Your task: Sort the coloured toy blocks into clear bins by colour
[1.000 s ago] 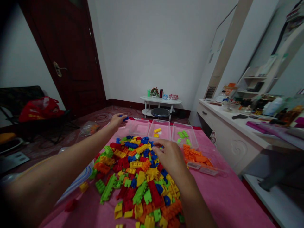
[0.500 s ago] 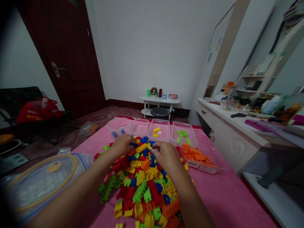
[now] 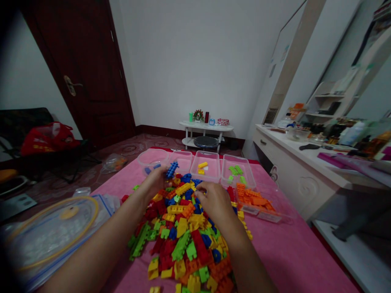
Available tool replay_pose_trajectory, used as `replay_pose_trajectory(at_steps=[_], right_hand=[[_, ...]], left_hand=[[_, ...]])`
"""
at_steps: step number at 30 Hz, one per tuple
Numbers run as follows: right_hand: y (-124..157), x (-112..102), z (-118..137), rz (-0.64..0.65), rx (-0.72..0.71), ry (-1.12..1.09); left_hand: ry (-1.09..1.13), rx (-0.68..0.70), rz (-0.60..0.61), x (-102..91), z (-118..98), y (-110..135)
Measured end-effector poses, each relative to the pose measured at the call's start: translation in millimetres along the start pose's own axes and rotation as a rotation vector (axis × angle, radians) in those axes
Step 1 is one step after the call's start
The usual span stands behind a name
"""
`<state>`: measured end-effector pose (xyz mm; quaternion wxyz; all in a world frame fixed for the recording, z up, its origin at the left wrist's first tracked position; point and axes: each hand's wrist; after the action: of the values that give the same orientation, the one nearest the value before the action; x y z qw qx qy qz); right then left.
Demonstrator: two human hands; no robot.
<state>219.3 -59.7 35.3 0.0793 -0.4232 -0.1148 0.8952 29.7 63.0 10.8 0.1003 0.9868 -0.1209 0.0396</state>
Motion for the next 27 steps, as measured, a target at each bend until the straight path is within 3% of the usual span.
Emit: replay_pose_trajectory(at_steps=[1,3,4,8,11,19,21,27], right_hand=[[-0.3,1.0,-1.0,-0.007,-0.010,-0.007],[-0.8,2.4,-2.9,-0.021,-0.018,-0.020],[-1.0,2.6,-3.5,-0.028,-0.017,-0.027],[-0.5,1.7,-2.2,-0.036,-0.018,-0.046],[0.3,1.5,0.1,-0.029,-0.023,-0.035],[0.8,1.6,4.4,-0.002,-0.021,-0.005],[0.7,1.8,5.5,0.008,-0.029,-0.002],[1.0,6.3,5.4,0.042,-0.078,-0.002]], left_hand=[[0.090,-0.056,0.076,3.0,-0.4,-2.7],[0.031,-0.019,0.128,9.4,0.1,-9.6],[-0.092,0.057,0.099,12.4,0.9,-13.7],[-0.948,0.452,-0.048,21.5,3.7,-29.0],[-1.193,0.513,-0.018,25.7,2.2,-31.6],[-1.226,0.553,0.068,23.7,-7.7,-21.9],[-1.094,0.513,0.152,15.8,-17.2,-21.4],[-0.521,0.160,0.309,-11.4,-60.3,-18.2]])
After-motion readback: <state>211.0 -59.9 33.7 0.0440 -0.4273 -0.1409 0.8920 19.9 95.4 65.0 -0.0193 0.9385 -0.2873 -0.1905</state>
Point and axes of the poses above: each hand's wrist, its own y-axis away from the middle knuckle, its own x-axis out of the palm, z = x × y, and after that the axes turned 9 degrees about -y, right-handed
